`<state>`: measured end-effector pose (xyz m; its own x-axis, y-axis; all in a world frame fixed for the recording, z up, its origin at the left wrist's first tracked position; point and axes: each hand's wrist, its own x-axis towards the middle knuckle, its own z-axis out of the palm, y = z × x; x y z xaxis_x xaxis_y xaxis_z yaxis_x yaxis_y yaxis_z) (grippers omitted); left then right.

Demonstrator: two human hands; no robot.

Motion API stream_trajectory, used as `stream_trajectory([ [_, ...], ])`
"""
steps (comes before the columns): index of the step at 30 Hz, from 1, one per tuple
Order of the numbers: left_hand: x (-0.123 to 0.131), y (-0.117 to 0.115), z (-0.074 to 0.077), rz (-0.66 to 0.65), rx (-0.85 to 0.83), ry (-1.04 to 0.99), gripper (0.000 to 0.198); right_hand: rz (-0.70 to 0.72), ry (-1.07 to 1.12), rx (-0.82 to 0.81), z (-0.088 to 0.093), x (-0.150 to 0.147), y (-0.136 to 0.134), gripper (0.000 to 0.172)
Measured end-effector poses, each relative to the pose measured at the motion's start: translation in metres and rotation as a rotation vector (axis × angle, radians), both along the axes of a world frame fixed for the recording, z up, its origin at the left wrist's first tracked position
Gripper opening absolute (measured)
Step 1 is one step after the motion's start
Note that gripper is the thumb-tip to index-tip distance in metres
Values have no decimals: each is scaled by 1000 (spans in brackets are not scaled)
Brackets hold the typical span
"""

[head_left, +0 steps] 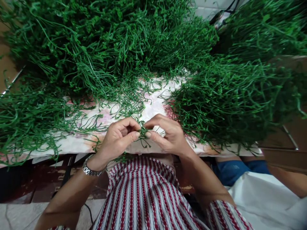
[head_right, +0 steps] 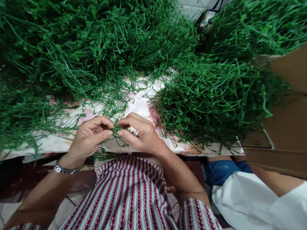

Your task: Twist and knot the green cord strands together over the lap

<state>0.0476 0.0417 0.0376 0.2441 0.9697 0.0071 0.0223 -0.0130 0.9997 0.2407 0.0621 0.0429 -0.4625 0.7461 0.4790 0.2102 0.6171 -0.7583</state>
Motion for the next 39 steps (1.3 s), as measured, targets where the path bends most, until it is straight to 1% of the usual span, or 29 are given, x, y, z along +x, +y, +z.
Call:
stream_trajectory([
  [3, -1, -1, -1, -37, -46, -42, 6, 2, -37, 46, -7, -7, 0, 13],
  [7, -3, -2, -4, -22, -133, -91, 11, 30, -32, 108, -8, -3, 1, 13],
  [9, -1, -1, -5, -2, -125, -84, 7, -20, -74, 207, -7, 0, 0, 14],
  [12, 3, 0, -5, 54, -102, -80, 4, -125, -169, 421, -8, 2, -7, 19],
  [14, 6, 1, -5, 91, -77, -79, 4, -108, -222, 530, -11, -1, -13, 20],
  [16, 8, 2, -6, 107, -44, -73, 4, -25, -291, 585, -15, -6, -20, 17],
  [17, 8, 2, -6, 109, -30, -67, 4, 23, -329, 588, -16, -8, -23, 15],
  [19, 8, 2, -8, 106, -9, -46, 4, 124, -380, 542, -15, -10, -28, 10],
  [20, 8, 2, -9, 101, 0, -32, 4, 166, -364, 502, -12, -9, -28, 14],
  [22, 6, 1, -10, 84, 23, -10, 5, 207, -226, 408, -5, -5, -27, 25],
  [23, 5, 0, -10, 72, 32, -4, 5, 195, -132, 362, -1, -1, -24, 26],
  [24, 4, -1, -11, 62, 40, -5, 5, 153, -45, 324, 3, 2, -21, 24],
  [26, 3, -2, -11, 49, 49, -14, 4, 44, 21, 280, 6, 7, -13, 18],
  [28, 3, -2, -11, 47, 54, -26, 2, -13, -51, 294, 5, 6, -5, 18],
  [31, 4, -3, -13, 40, 64, -34, 4, 7, -170, 334, -4, -3, 2, 14],
  [35, 4, -5, -14, 29, 100, -32, 9, -13, -162, 307, -13, -13, 1, 10],
  [37, 4, -7, -11, 24, 138, 43, 8, -15, -169, 309, -14, -13, 0, 8],
  [39, 3, -9, -6, 8, 219, 210, 3, 4, -213, 323, -13, -10, 0, 8],
])
